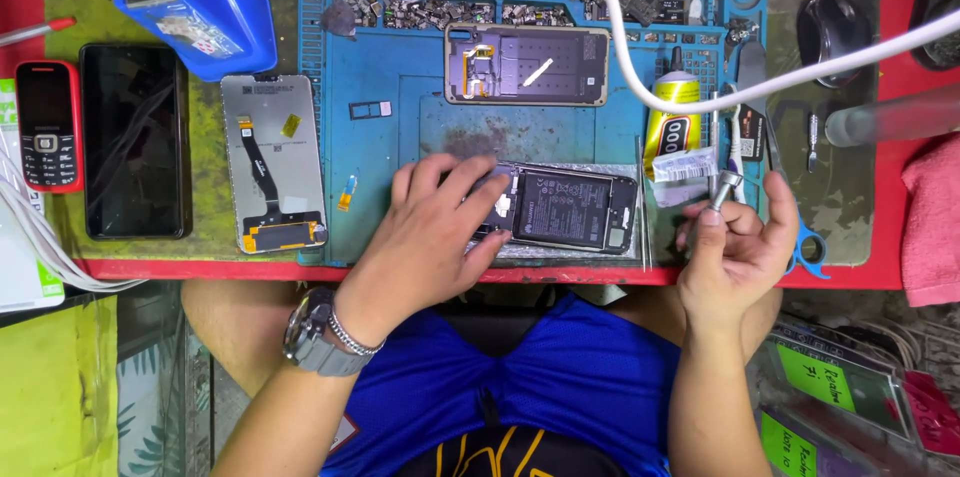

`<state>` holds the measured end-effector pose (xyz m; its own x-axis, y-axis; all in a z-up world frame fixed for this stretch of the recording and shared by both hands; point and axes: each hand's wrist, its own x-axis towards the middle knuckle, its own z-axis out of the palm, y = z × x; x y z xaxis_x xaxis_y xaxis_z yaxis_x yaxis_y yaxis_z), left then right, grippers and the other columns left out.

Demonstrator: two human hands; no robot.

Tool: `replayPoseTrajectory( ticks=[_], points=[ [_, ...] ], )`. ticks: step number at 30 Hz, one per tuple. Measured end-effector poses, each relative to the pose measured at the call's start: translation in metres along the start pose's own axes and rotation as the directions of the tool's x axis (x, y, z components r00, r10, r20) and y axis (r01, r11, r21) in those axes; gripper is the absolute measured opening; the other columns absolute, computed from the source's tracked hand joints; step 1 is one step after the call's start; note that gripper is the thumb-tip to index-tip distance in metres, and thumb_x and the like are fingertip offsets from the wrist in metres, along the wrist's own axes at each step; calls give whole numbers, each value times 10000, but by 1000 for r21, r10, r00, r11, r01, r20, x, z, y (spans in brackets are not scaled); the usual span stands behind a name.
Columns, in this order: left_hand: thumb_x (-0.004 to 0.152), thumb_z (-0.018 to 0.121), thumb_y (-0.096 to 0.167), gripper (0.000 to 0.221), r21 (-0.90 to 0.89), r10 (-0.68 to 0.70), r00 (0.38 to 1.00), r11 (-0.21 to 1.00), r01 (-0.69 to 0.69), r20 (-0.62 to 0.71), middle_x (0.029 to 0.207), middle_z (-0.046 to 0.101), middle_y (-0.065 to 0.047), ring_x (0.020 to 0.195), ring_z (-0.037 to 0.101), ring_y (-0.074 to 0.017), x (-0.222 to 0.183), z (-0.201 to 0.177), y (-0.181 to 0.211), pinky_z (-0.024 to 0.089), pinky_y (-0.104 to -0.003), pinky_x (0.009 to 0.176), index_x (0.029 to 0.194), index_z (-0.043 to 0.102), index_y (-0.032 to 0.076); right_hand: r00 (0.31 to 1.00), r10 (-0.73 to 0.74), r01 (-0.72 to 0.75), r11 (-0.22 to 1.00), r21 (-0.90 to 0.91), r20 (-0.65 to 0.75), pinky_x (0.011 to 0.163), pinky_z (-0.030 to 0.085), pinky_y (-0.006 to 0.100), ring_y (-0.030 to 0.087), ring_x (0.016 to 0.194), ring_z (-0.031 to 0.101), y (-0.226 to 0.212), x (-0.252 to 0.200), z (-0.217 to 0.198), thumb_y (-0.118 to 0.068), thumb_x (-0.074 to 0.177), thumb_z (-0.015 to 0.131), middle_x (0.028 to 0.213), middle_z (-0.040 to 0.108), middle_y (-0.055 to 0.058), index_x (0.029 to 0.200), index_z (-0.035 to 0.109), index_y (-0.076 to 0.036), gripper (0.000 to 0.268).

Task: The person uses a screwdriver to remove screws from the back of a smartphone. They then lift the back cover, disconnect a ribbon cable, and place the cover aside. The person continues to use the screwdriver on the internal components of the phone.

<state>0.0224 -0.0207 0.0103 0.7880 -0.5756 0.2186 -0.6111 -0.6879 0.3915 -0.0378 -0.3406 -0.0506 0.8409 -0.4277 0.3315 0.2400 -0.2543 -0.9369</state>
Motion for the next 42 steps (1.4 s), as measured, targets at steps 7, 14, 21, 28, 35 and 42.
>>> replayPoseTrajectory(
  ticks=[7,14,21,28,35,42],
  points=[
    [836,745,459,627,-37,22,996,999,-19,92,1416,554,-116,1226,482,-367,10,-1,-3,357,-554,968,1339,585,119,1000,9,-9,1000,-24,-4,602,505,250,169,781,624,2,0,5,-80,1079,638,924,603,126,1565,342,-45,570],
    [851,710,483,447,136,102,993,985,-110,60,1355,588,-143,1186,527,-370,10,-7,2,393,-584,906,1166,641,173,1000,8,-8,1000,-25,24,625,494,238,147,691,579,-2,0,8,-78,1075,634,908,609,142,1562,340,-48,570],
    [849,693,520,439,227,140,986,961,-158,92,1329,599,-115,1157,531,-377,16,-9,3,419,-587,864,1134,658,188,999,42,-42,999,-20,20,617,486,232,128,639,551,-2,0,9,-48,1069,627,930,630,142,1566,332,-47,577],
    [842,721,407,289,-73,5,992,997,4,126,1226,632,-80,1180,492,-354,43,-5,-14,330,-548,937,1018,770,182,997,-69,68,998,12,31,563,506,243,136,575,582,13,5,7,61,1036,583,874,653,186,1552,337,0,575],
    [878,669,333,145,76,-177,980,980,184,-87,813,609,-2,943,551,-269,129,63,-56,397,-489,802,865,761,221,997,-72,71,997,22,37,549,501,230,143,578,602,13,4,5,51,1035,594,874,658,186,1543,344,17,567],
    [769,703,346,248,168,-349,923,931,323,161,820,691,-119,1010,617,-370,169,73,-51,509,-578,798,837,775,118,997,-67,66,998,24,35,538,501,230,147,575,610,13,5,6,70,1020,606,869,658,189,1527,356,32,567]
  ],
)
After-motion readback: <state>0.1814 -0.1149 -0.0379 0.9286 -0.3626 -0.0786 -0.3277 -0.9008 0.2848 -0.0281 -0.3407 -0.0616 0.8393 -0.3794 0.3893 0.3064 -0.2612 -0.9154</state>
